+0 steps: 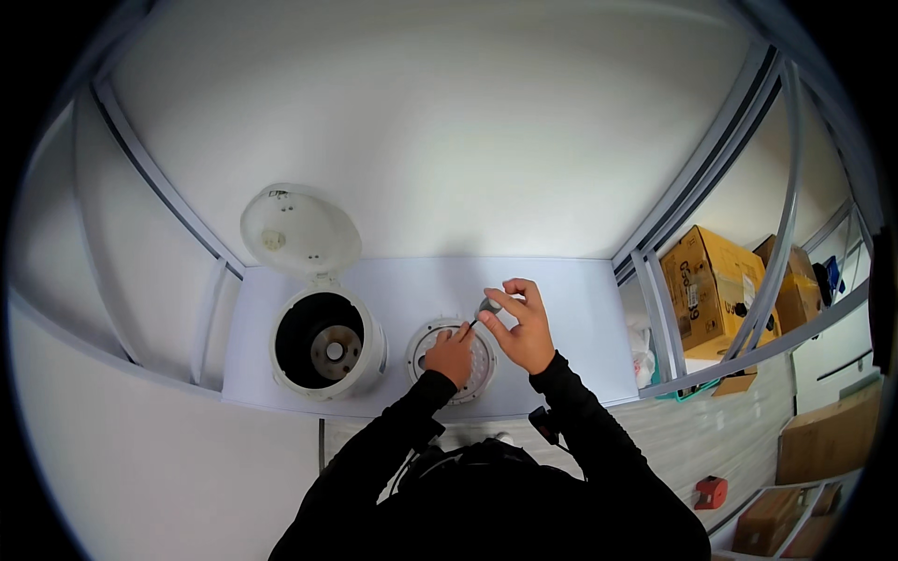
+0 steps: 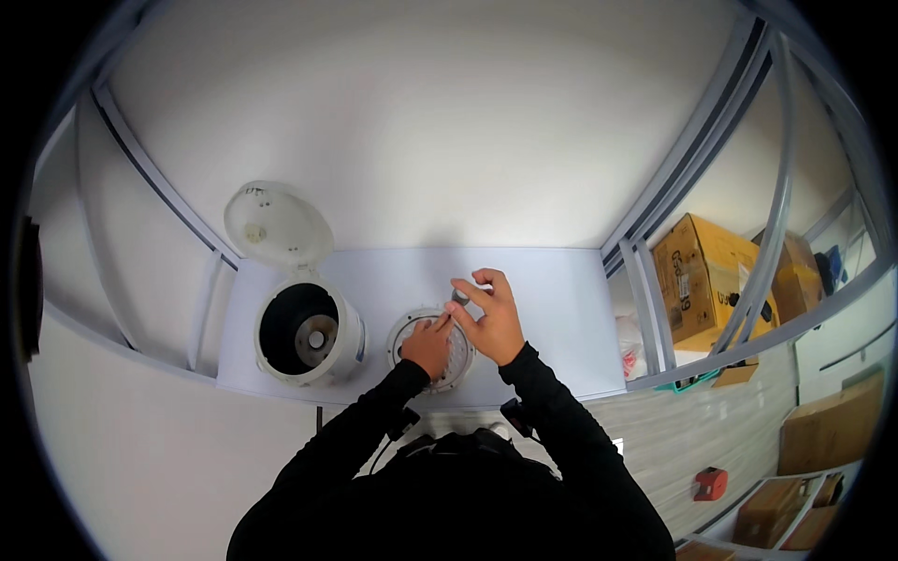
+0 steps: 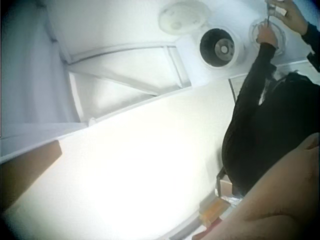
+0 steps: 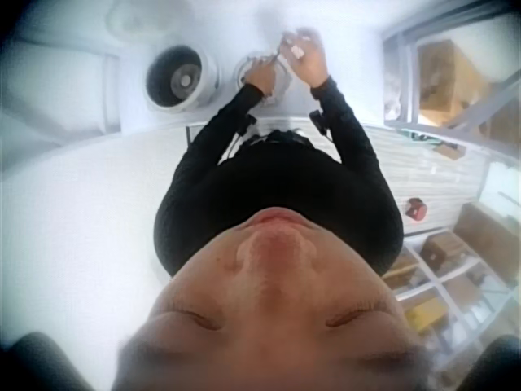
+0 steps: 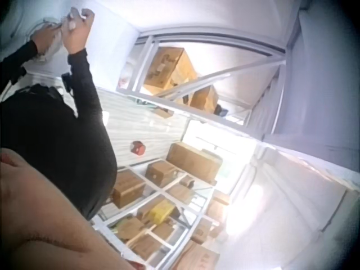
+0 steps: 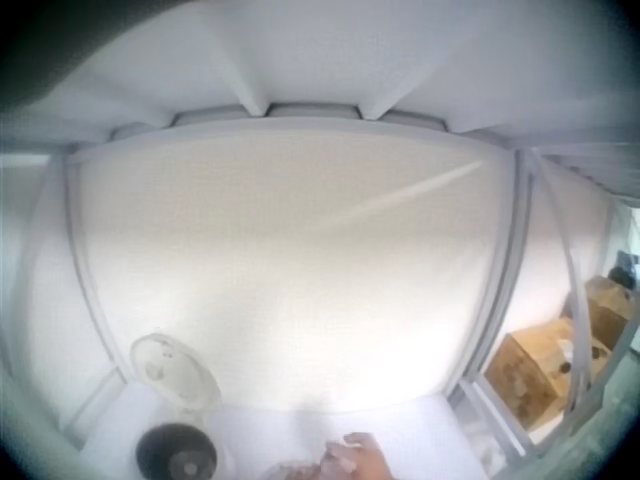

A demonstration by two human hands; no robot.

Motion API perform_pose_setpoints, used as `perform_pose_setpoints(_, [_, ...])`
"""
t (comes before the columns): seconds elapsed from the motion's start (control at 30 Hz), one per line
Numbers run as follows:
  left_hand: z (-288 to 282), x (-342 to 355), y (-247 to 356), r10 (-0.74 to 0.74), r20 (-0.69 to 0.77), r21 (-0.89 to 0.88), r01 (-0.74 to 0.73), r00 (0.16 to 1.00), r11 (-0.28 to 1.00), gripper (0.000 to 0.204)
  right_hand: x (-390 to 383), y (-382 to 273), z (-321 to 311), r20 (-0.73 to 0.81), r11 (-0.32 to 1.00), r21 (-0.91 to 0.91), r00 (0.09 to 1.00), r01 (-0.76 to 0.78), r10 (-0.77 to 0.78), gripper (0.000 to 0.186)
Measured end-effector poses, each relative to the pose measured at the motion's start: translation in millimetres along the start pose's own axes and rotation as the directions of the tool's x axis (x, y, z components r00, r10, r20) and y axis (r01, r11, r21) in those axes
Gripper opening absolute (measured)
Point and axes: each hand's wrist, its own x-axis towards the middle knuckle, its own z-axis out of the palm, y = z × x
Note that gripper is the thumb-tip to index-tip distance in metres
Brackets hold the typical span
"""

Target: The person uses a screwdriver to remove screws from a white circular lid, then places the lid on a white cylindrical appliance. They continue to remove screws from the lid and place them on the table. The person then uses the screwdriver to remove screws from the appliance itself.

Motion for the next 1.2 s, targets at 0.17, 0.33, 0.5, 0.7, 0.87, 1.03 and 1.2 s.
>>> perform_pose_setpoints(0.17, [0, 0, 0, -0.004, 0.004, -0.023, 0.004, 1.0, 1.0, 0.057, -2, -4, -3, 0.023, 0.993, 0.057, 0.995, -0.101, 0.1, 0.035])
perform_pose_setpoints(0.33, [16, 0, -8, 0.012, -0.062, -0.035, -0.015, 0.998, 0.999, 0.057, 6, -9, 9, -0.056, 1.0, -0.001, 0.998, -0.003, 0.003, 0.035])
perform_pose_setpoints(0.5, [16, 4, -13, 0.06, -0.051, -0.039, -0.062, 0.997, 0.997, 0.058, 14, -14, 6, 0.001, 0.976, -0.105, 0.981, -0.193, 0.194, 0.037])
perform_pose_setpoints(0.7, [17, 5, -14, 0.108, -0.081, -0.037, -0.111, 0.991, 0.993, 0.058, 18, -3, 25, -0.114, 0.995, -0.102, 0.993, -0.007, -0.004, 0.037])
perform_pose_setpoints(0.87, [16, 6, -15, 0.105, -0.067, -0.009, -0.106, 0.992, 0.994, 0.059, 24, -12, 20, 0.097, 0.97, -0.183, 0.979, -0.159, 0.179, 0.038])
perform_pose_setpoints(1.03, [11, 5, -9, 0.069, -0.033, 0.008, -0.069, 0.997, 0.998, 0.059, 28, 5, 32, -0.042, 1.0, -0.005, 0.999, 0.027, -0.027, 0.034])
perform_pose_setpoints(1.2, [16, 3, -12, 0.044, -0.07, -0.016, -0.045, 0.997, 0.999, 0.058, 35, 8, 24, 0.133, 1.0, -0.025, 0.991, -0.01, 0.013, 0.043])
